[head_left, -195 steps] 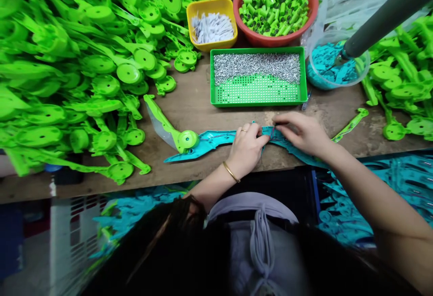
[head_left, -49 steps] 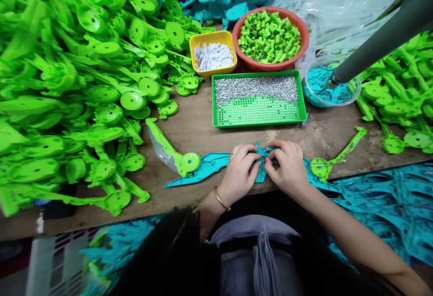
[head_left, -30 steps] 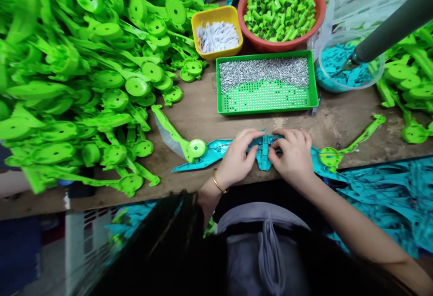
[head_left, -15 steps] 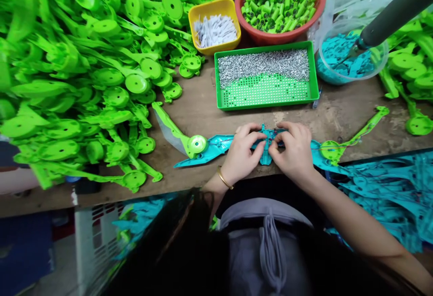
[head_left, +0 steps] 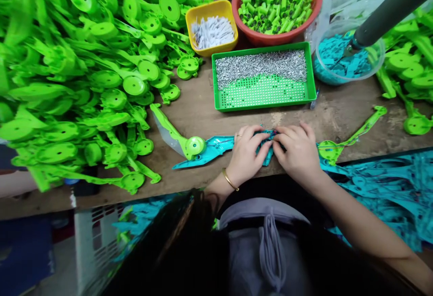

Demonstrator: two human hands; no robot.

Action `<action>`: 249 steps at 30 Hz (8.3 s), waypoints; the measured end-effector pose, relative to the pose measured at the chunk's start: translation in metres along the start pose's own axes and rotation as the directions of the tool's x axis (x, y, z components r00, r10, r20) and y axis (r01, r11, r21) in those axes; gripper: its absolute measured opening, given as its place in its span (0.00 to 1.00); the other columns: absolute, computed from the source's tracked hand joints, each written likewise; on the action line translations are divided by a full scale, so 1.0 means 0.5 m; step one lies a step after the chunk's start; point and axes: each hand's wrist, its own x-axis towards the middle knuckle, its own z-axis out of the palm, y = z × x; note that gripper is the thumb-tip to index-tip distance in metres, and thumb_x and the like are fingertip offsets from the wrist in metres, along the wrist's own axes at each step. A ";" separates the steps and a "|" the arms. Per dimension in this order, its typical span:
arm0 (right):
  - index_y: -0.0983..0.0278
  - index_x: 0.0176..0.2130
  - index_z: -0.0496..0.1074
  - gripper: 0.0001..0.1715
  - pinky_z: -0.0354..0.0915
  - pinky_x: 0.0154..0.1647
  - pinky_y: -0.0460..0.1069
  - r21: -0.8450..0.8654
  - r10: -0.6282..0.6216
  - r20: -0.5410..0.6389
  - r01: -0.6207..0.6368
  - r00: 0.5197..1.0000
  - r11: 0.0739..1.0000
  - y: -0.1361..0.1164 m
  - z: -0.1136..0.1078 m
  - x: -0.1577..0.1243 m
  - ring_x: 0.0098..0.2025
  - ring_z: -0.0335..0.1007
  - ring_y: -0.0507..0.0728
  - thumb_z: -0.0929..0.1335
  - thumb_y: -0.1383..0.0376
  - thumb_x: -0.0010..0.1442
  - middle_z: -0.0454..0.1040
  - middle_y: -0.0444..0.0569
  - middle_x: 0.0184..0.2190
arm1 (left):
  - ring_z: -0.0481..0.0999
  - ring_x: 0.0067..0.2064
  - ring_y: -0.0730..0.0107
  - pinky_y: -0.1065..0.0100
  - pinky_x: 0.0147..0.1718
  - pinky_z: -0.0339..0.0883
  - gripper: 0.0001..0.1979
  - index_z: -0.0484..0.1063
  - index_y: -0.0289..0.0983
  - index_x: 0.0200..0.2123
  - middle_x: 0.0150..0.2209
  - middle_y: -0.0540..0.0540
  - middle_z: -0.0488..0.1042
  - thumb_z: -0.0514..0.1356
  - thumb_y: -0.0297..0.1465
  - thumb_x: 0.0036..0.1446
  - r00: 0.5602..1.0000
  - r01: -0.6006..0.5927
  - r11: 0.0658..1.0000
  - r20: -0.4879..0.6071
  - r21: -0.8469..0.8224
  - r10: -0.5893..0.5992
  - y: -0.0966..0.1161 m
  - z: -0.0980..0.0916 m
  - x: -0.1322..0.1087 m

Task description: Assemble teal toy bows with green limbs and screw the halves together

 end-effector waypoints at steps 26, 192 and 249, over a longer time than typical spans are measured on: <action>0.60 0.41 0.73 0.07 0.58 0.53 0.54 0.002 -0.354 -0.080 0.355 0.932 0.935 0.080 -0.025 0.034 0.38 0.68 0.53 0.67 0.67 0.60 0.78 0.44 0.35 | 0.67 0.48 0.61 0.60 0.47 0.59 0.05 0.74 0.38 0.37 0.42 0.44 0.71 0.60 0.31 0.58 0.982 0.128 0.985 -0.154 0.118 -0.109 0.013 0.030 0.006; 0.62 0.38 0.69 0.05 0.60 0.52 0.57 0.089 -0.188 -0.089 0.196 0.978 0.977 0.089 -0.020 -0.001 0.46 0.68 0.58 0.64 0.68 0.61 0.75 0.53 0.42 | 0.66 0.42 0.61 0.60 0.43 0.63 0.07 0.72 0.36 0.35 0.40 0.42 0.70 0.54 0.29 0.62 0.996 -0.057 0.979 -0.055 0.194 0.069 0.025 0.067 0.032; 0.61 0.38 0.73 0.08 0.57 0.53 0.56 0.107 0.029 0.086 -0.038 0.996 0.994 0.084 -0.034 -0.012 0.48 0.67 0.58 0.65 0.62 0.63 0.74 0.49 0.45 | 0.68 0.43 0.60 0.60 0.44 0.64 0.09 0.77 0.36 0.37 0.41 0.40 0.73 0.57 0.28 0.55 0.967 -0.211 0.945 -0.087 0.249 0.239 0.018 0.061 0.026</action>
